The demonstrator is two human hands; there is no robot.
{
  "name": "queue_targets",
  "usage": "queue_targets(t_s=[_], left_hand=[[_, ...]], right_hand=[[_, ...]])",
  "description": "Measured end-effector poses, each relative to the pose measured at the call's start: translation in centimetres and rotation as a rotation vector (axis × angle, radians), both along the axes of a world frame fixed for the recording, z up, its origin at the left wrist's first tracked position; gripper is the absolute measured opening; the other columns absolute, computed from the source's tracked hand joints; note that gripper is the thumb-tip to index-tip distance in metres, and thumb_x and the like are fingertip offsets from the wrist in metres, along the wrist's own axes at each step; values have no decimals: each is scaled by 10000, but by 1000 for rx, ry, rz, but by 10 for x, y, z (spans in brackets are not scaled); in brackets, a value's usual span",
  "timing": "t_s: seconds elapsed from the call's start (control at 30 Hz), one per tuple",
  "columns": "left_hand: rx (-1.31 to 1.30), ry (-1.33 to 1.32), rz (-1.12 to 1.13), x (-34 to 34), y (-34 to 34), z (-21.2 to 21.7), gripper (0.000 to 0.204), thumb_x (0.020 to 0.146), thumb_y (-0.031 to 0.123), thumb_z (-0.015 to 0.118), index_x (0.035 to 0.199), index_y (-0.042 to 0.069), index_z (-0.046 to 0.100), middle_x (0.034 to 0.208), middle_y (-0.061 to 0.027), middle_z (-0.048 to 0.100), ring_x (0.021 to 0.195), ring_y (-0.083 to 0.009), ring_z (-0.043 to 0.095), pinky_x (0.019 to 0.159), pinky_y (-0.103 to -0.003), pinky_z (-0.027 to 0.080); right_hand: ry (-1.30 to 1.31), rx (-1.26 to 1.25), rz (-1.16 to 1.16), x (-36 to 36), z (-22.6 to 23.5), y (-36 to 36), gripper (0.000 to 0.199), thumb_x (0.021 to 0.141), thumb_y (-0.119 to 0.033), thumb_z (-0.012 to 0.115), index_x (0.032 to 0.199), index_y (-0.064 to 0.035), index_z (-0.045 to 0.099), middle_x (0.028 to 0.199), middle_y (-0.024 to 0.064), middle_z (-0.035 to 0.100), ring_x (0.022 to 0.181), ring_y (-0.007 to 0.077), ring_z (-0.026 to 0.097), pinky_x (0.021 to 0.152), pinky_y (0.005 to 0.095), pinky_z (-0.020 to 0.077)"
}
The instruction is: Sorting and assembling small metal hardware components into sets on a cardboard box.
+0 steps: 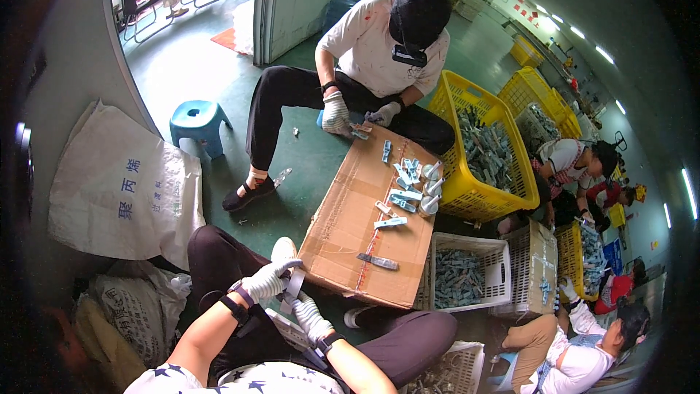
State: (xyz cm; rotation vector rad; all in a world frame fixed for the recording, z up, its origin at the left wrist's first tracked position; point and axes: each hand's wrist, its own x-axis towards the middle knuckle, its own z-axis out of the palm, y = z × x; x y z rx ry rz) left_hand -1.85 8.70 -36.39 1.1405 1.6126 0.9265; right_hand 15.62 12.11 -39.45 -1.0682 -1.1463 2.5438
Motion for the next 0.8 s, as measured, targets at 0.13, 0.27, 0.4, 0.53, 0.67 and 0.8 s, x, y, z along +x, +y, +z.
queue_targets(t_s=[0.13, 0.27, 0.4, 0.53, 0.67, 0.8], left_hand=[[-72, -20, -6, 0, 1, 9, 680, 740, -157, 555, 1336, 169, 551, 1053, -104, 649, 988, -250, 603, 864, -334, 490], [-57, -53, 11, -2, -2, 4, 676, 740, -153, 557, 1331, 176, 553, 1041, -105, 649, 977, -255, 608, 857, -340, 493], [-117, -28, -10, 1, 4, 10, 675, 737, -157, 543, 1330, 165, 552, 1033, -110, 649, 975, -259, 609, 856, -345, 493], [-98, -28, -11, -1, 1, 8, 681, 733, -161, 533, 1334, 160, 549, 1024, -111, 648, 971, -261, 609, 854, -349, 493], [-87, -44, -5, 0, 2, 9, 699, 723, -170, 522, 1338, 161, 547, 997, -94, 631, 952, -252, 593, 844, -334, 485], [89, 8, 1, 0, -2, -5, 636, 803, -142, 531, 1328, 216, 557, 851, -30, 556, 773, -180, 548, 687, -327, 497]], right_hand=[[3, 6, 4, 1, 0, -1, 357, 962, -280, 618, 1258, -81, 608, 1142, 17, 663, 1008, 152, 601, 894, 309, 463], [2, 0, 22, 0, -1, -1, 398, 960, -273, 629, 1284, -48, 582, 1161, 23, 648, 1029, 146, 590, 924, 305, 454], [43, -44, -17, 3, -6, 1, 397, 958, -273, 633, 1280, -46, 583, 1164, 29, 651, 1038, 150, 594, 933, 309, 454], [13, -25, 13, 2, -4, 2, 399, 956, -275, 636, 1277, -43, 582, 1165, 40, 655, 1044, 157, 601, 945, 310, 453], [14, 3, 17, 3, -6, 2, 398, 957, -274, 634, 1277, -44, 580, 1168, 43, 656, 1052, 158, 601, 949, 310, 454], [28, -21, 12, 2, -6, 1, 390, 959, -265, 630, 1278, -47, 580, 1171, 44, 655, 1057, 157, 599, 949, 311, 454]])
